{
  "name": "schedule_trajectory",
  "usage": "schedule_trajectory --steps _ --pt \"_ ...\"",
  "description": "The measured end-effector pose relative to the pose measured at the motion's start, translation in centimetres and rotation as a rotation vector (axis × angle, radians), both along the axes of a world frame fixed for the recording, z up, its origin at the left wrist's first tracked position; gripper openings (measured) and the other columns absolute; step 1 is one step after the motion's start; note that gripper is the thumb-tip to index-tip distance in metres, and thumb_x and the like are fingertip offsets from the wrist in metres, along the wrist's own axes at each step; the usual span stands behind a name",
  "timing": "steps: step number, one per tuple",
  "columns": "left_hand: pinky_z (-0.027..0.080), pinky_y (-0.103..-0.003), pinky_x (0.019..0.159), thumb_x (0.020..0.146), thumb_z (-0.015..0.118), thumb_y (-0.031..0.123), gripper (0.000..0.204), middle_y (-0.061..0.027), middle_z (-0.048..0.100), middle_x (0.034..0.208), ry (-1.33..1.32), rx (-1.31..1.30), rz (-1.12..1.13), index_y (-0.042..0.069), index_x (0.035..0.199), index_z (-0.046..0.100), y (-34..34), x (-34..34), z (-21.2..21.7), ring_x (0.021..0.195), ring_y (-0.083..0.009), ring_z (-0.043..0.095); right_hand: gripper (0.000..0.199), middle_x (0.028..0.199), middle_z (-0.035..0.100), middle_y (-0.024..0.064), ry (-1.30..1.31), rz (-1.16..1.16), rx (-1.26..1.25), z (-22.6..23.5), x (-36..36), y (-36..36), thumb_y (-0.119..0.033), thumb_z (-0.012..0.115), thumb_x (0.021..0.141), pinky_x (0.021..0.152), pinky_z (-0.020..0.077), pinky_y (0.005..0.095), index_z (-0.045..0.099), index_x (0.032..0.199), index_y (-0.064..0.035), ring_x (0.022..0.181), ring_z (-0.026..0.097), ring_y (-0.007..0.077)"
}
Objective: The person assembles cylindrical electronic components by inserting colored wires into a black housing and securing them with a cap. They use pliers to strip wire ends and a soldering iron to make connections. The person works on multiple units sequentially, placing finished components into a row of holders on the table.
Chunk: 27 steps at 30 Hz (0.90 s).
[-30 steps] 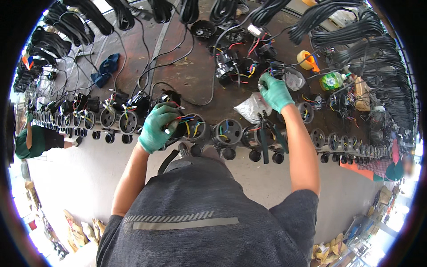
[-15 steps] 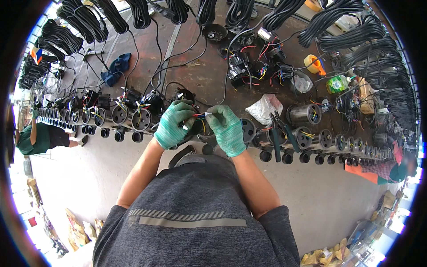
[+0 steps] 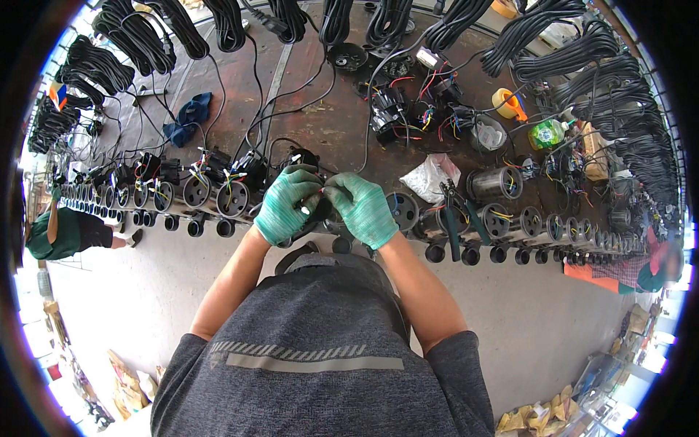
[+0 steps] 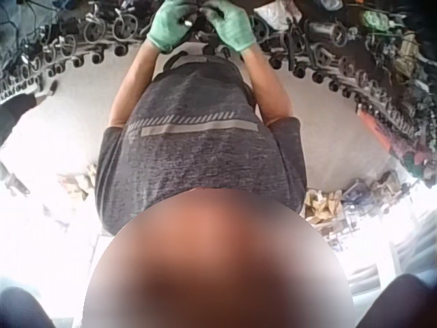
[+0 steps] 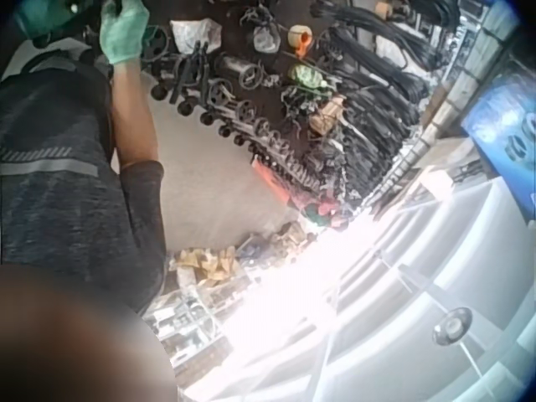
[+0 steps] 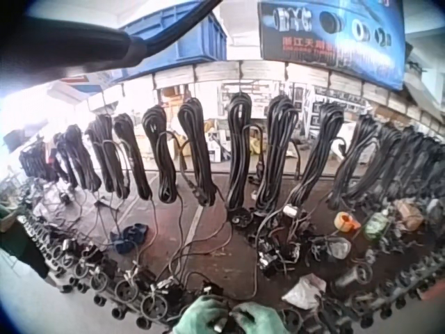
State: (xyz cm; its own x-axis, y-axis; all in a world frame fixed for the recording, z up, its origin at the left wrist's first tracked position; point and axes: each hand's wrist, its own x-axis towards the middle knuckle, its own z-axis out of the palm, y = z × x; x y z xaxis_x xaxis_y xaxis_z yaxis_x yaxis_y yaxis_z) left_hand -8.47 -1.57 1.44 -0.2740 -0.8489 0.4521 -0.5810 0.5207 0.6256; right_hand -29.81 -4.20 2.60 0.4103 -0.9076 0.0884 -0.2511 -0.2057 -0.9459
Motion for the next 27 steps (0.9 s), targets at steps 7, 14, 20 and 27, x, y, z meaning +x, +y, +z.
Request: schedule_trajectory --steps 7,14,20,27 --pt "0.054 -0.048 0.099 0.078 0.077 0.0 0.024 -0.014 0.073 0.104 -0.006 -0.036 -0.037 0.002 0.102 0.076 0.2 -0.1 0.9 0.113 -0.0394 0.067 0.018 0.09 0.075 0.017 0.074 0.083 -0.04 0.0 0.1 -0.9 -0.02 0.076 0.102 0.07 0.0559 0.0372 0.073 0.106 -0.0028 0.073 0.07 0.0237" --pt "0.055 -0.046 0.097 0.076 0.077 0.002 0.022 -0.0137 0.074 0.107 -0.008 -0.026 -0.055 0.002 0.097 0.076 -0.1 -0.1 0.6 0.109 -0.0387 0.067 0.024 0.096 0.074 0.0217 0.103 0.047 -0.028 0.6 0.2 0.1 -0.023 0.075 0.102 0.076 0.0573 0.0437 0.071 0.109 -0.0001 0.086 0.075 0.0355" --pt "0.054 -0.047 0.096 0.081 0.078 0.005 0.019 -0.0122 0.073 0.105 -0.015 -0.016 -0.046 0.004 0.099 0.077 -0.2 0.1 0.1 0.11 -0.0381 0.067 0.046 0.113 0.075 0.0187 0.519 -0.327 -0.32 4.9 -9.2 0.3 -0.032 0.083 0.094 0.096 0.0586 0.0448 0.07 0.128 -0.0036 0.105 0.073 0.0388" --pt "0.054 -0.046 0.095 0.081 0.078 0.005 0.018 -0.0122 0.073 0.106 0.024 -0.012 -0.047 0.004 0.099 0.077 -0.6 0.0 -0.2 0.109 -0.0378 0.067 0.112 0.158 0.049 0.023 1.343 -0.229 0.064 1.4 -18.5 0.9 -0.035 0.093 0.076 0.116 0.0467 0.0541 0.033 0.169 -0.0185 0.138 0.055 0.0459"
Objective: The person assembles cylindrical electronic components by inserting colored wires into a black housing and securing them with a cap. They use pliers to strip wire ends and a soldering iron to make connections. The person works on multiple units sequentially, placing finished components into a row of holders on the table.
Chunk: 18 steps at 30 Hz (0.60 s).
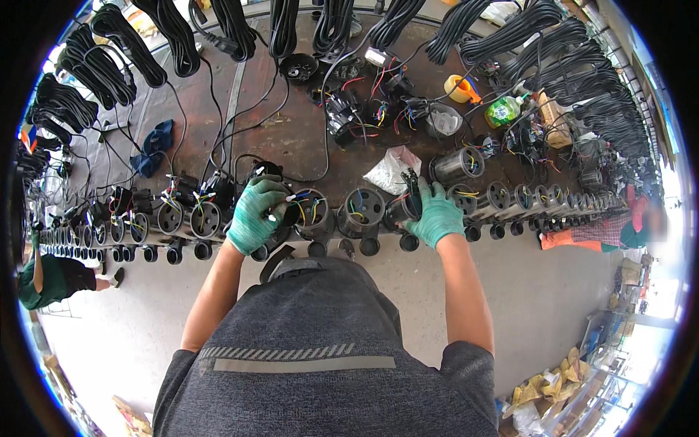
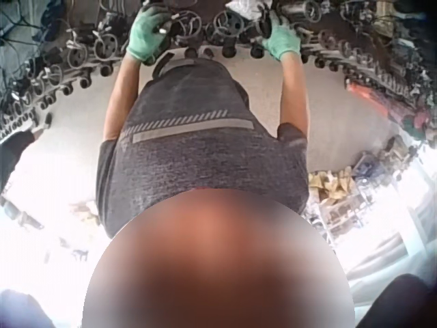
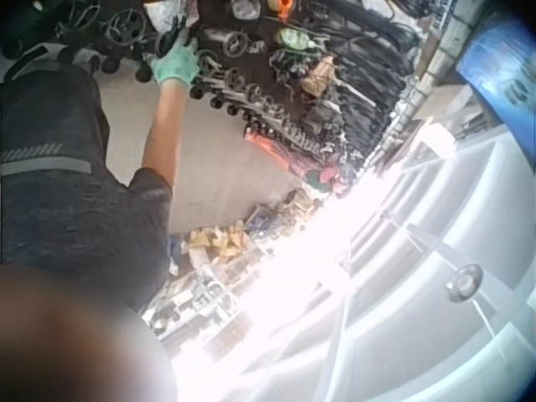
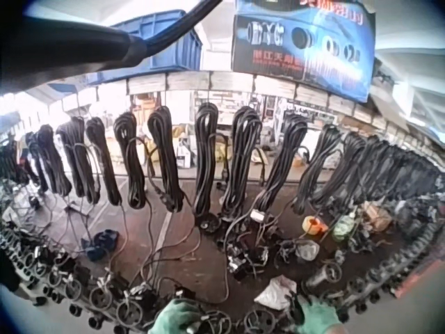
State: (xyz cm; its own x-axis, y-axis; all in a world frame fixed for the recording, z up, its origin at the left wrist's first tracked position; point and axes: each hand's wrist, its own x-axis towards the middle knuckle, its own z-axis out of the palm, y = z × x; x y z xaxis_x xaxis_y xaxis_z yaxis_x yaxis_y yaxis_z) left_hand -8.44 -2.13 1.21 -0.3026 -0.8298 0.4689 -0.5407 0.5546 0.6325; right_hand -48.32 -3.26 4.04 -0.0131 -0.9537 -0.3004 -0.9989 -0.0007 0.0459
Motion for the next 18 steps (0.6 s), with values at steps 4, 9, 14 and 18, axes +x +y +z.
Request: schedule_trajectory --steps 4,9,14,18 --pt "0.055 -0.046 0.095 0.081 0.078 0.004 0.018 -0.0127 0.073 0.106 0.004 0.0 0.014 0.003 0.099 0.078 0.2 0.2 0.0 0.107 -0.0378 0.067 0.116 0.161 0.046 0.0226 0.023 -0.025 0.115 1.8 1.1 -0.9 -0.029 0.093 0.074 0.117 0.0454 0.0566 0.031 0.171 -0.0245 0.139 0.053 0.047" --pt "0.054 -0.047 0.095 0.08 0.078 0.005 0.018 -0.0146 0.073 0.102 0.022 -0.025 0.004 0.002 0.099 0.077 0.2 0.1 0.5 0.104 -0.0369 0.068 0.096 0.128 0.058 0.0215 -0.334 0.264 -0.274 2.4 4.8 0.5 -0.005 0.077 0.073 0.101 0.0522 0.0543 0.044 0.162 -0.0167 0.115 0.061 0.044" --pt "0.055 -0.047 0.097 0.08 0.079 0.004 0.02 -0.0123 0.073 0.104 0.005 -0.024 0.009 0.003 0.1 0.077 0.4 0.4 -0.1 0.112 -0.037 0.068 0.086 0.121 0.06 0.0238 -0.685 0.445 -0.028 0.8 11.3 1.0 -0.011 0.078 0.074 0.1 0.0542 0.0529 0.052 0.155 -0.0155 0.112 0.063 0.0453" --pt "0.054 -0.047 0.1 0.079 0.077 0.002 0.022 -0.0116 0.074 0.106 0.0 -0.047 0.011 0.002 0.101 0.077 0.4 0.4 -0.5 0.112 -0.0362 0.069 0.089 0.124 0.059 0.023 -0.675 0.465 0.027 0.7 13.3 1.2 -0.013 0.08 0.074 0.098 0.056 0.0518 0.049 0.157 -0.017 0.112 0.065 0.0452"
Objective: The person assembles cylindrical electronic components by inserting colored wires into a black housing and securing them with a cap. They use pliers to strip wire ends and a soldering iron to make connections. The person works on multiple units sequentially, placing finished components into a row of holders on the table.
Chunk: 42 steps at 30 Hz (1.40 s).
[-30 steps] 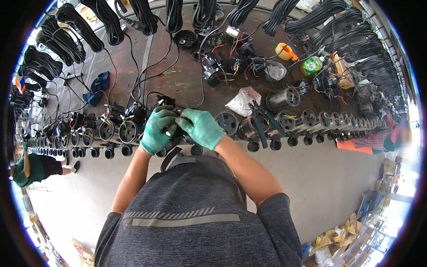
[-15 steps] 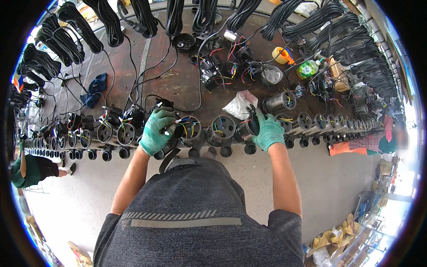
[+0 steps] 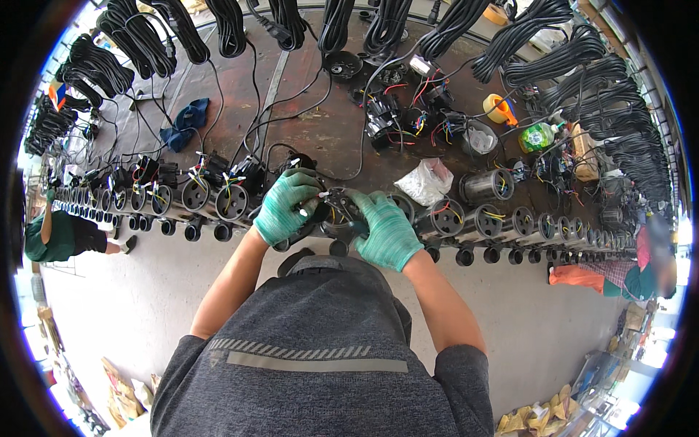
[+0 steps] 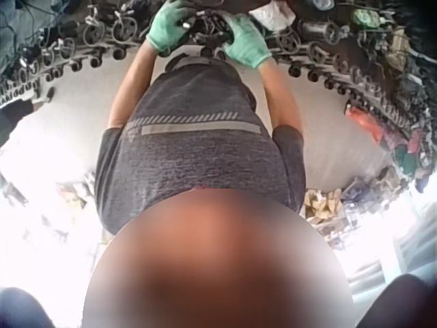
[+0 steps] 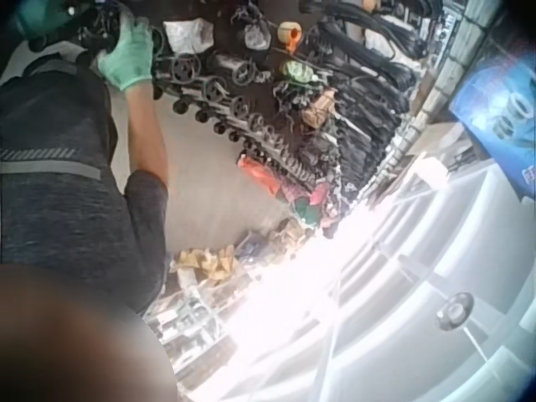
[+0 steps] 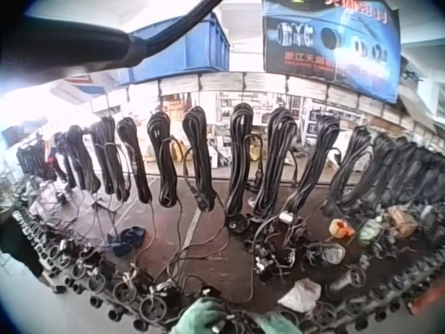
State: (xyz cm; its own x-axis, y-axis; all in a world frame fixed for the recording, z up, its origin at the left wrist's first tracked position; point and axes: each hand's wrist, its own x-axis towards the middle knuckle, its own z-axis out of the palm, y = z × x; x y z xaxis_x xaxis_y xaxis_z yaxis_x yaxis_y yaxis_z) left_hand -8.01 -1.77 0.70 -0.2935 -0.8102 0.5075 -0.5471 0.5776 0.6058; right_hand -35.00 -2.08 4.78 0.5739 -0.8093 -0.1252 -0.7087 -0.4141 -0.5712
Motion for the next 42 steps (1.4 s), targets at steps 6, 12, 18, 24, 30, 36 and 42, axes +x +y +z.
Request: schedule_trajectory --steps 6,12,18,24,30,36,42 --pt "0.055 -0.047 0.1 0.079 0.079 0.004 0.022 -0.0114 0.074 0.107 -0.011 0.012 -0.012 0.003 0.101 0.077 0.0 0.0 0.4 0.116 -0.0372 0.068 0.086 0.121 0.059 0.0216 0.008 0.017 -0.015 -0.1 1.0 -0.3 -0.013 0.078 0.078 0.097 0.0548 0.0504 0.048 0.157 -0.0152 0.111 0.063 0.0425" --pt "0.054 -0.046 0.101 0.08 0.077 0.003 0.022 -0.012 0.075 0.108 -0.013 0.023 -0.019 0.002 0.101 0.077 0.1 0.0 0.7 0.116 -0.0376 0.068 0.089 0.122 0.059 0.0218 0.127 0.064 -0.081 -0.6 1.9 -0.7 -0.016 0.082 0.079 0.096 0.0555 0.0498 0.045 0.16 -0.0124 0.112 0.064 0.0417" --pt "0.055 -0.046 0.101 0.082 0.075 0.0 0.023 -0.0144 0.074 0.11 0.135 0.106 -0.058 -0.001 0.105 0.077 0.0 0.4 -0.1 0.113 -0.038 0.068 0.087 0.118 0.061 0.0216 0.136 0.086 -0.125 -2.0 2.4 -1.2 -0.022 0.084 0.082 0.09 0.0569 0.0502 0.045 0.159 -0.0108 0.104 0.068 0.0408" --pt "0.056 -0.044 0.098 0.084 0.073 -0.001 0.023 -0.0165 0.072 0.115 0.209 0.186 -0.075 -0.002 0.107 0.075 0.2 0.9 -0.5 0.111 -0.0375 0.068 0.085 0.115 0.061 0.0215 0.129 0.075 -0.176 -3.2 2.8 -1.4 -0.022 0.084 0.082 0.09 0.0569 0.0509 0.046 0.157 -0.0104 0.102 0.068 0.0419" --pt "0.055 -0.047 0.096 0.084 0.074 0.002 0.02 -0.0179 0.07 0.112 0.12 0.166 -0.006 -0.001 0.104 0.072 -0.4 -0.1 0.2 0.106 -0.0403 0.067 0.093 0.126 0.06 0.0252 -0.141 0.115 0.027 -1.7 2.5 -2.1 -0.02 0.081 0.081 0.106 0.0516 0.0496 0.039 0.164 -0.0116 0.119 0.064 0.0413" --pt "0.053 -0.047 0.095 0.082 0.07 -0.001 0.02 -0.0175 0.067 0.109 0.015 0.149 0.036 -0.001 0.102 0.068 -0.3 -0.1 0.8 0.103 -0.0406 0.064 0.089 0.125 0.063 0.0233 0.132 0.016 -0.121 3.8 0.1 -1.6 -0.024 0.079 0.078 0.1 0.0532 0.0538 0.046 0.16 -0.013 0.119 0.063 0.0406" --pt "0.052 -0.047 0.089 0.085 0.068 0.0 0.016 -0.0184 0.066 0.106 0.109 0.103 -0.01 -0.002 0.1 0.066 -0.5 0.0 0.4 0.097 -0.0415 0.062 0.087 0.135 0.064 0.0184 0.439 -0.469 -0.239 0.8 -10.5 -3.0 -0.03 0.084 0.08 0.106 0.0527 0.053 0.05 0.16 -0.0204 0.122 0.06 0.0434"
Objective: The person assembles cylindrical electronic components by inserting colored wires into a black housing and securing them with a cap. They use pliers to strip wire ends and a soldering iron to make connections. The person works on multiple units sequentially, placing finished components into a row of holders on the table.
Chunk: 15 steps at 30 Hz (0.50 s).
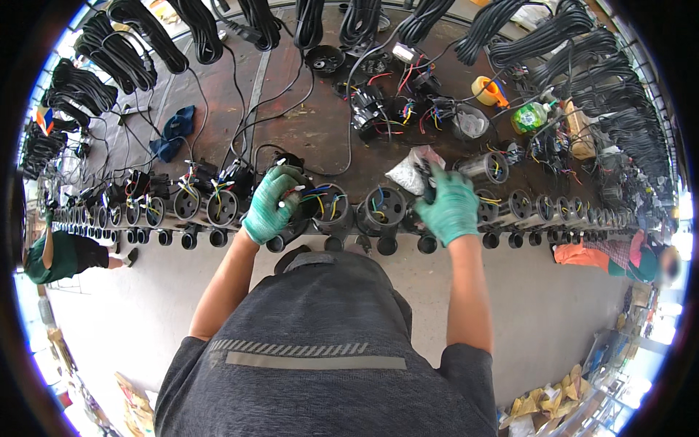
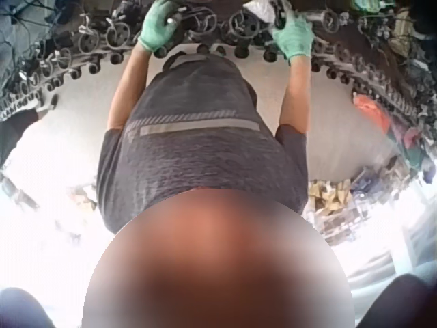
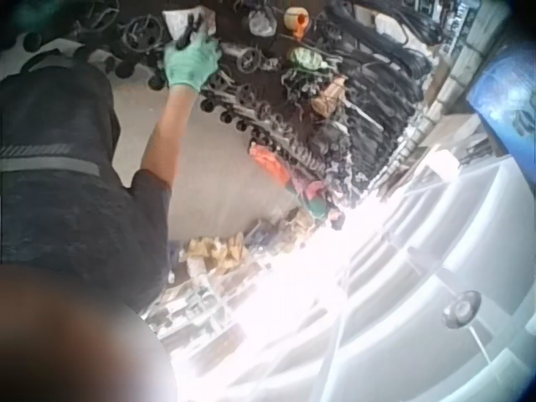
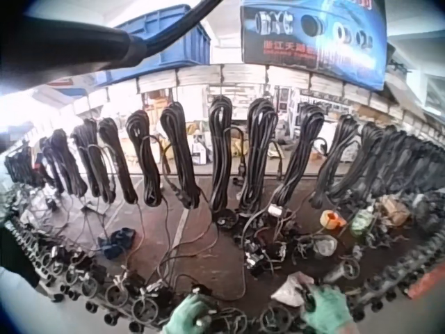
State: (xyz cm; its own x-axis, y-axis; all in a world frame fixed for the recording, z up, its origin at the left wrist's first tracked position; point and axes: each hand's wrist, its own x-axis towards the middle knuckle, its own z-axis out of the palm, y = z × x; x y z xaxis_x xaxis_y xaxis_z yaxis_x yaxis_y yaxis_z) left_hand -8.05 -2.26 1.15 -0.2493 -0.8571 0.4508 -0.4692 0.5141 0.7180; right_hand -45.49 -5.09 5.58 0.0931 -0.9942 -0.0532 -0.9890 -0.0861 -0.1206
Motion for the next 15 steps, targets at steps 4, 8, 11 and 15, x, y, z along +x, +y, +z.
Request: schedule_trajectory --steps 4,8,11,15 --pt "0.053 -0.046 0.087 0.087 0.066 -0.002 0.015 -0.0181 0.064 0.107 0.041 0.018 -0.004 -0.002 0.102 0.065 0.2 0.1 -0.2 0.096 -0.0407 0.063 0.082 0.14 0.061 0.0151 -0.011 -0.087 0.085 -4.5 -3.9 0.5 -0.035 0.082 0.086 0.109 0.0496 0.053 0.051 0.158 -0.014 0.126 0.058 0.0408" --pt "0.054 -0.044 0.087 0.088 0.067 -0.002 0.015 -0.0184 0.064 0.108 0.04 0.03 -0.018 -0.003 0.102 0.065 0.1 0.4 -0.4 0.096 -0.0394 0.063 0.068 0.143 0.061 0.0163 -0.095 -0.019 -0.074 -6.2 -4.6 0.9 -0.034 0.079 0.09 0.108 0.0496 0.0529 0.058 0.151 -0.0096 0.126 0.059 0.0415" --pt "0.053 -0.044 0.087 0.088 0.066 -0.002 0.015 -0.0183 0.064 0.108 0.076 0.062 -0.008 -0.003 0.103 0.065 0.4 0.5 -0.4 0.096 -0.039 0.063 0.058 0.139 0.064 0.0187 -0.239 0.148 -0.253 -4.1 -1.1 1.0 -0.031 0.078 0.092 0.107 0.0501 0.0527 0.063 0.142 -0.0076 0.125 0.061 0.0432" --pt "0.053 -0.043 0.088 0.089 0.067 -0.001 0.014 -0.0187 0.063 0.108 0.07 0.071 -0.032 -0.003 0.103 0.065 0.2 0.5 -0.5 0.096 -0.0392 0.063 0.033 0.107 0.074 0.0179 -0.646 0.26 -0.046 -2.3 8.4 2.7 -0.034 0.076 0.097 0.085 0.0591 0.048 0.072 0.109 -0.0041 0.095 0.073 0.0385"
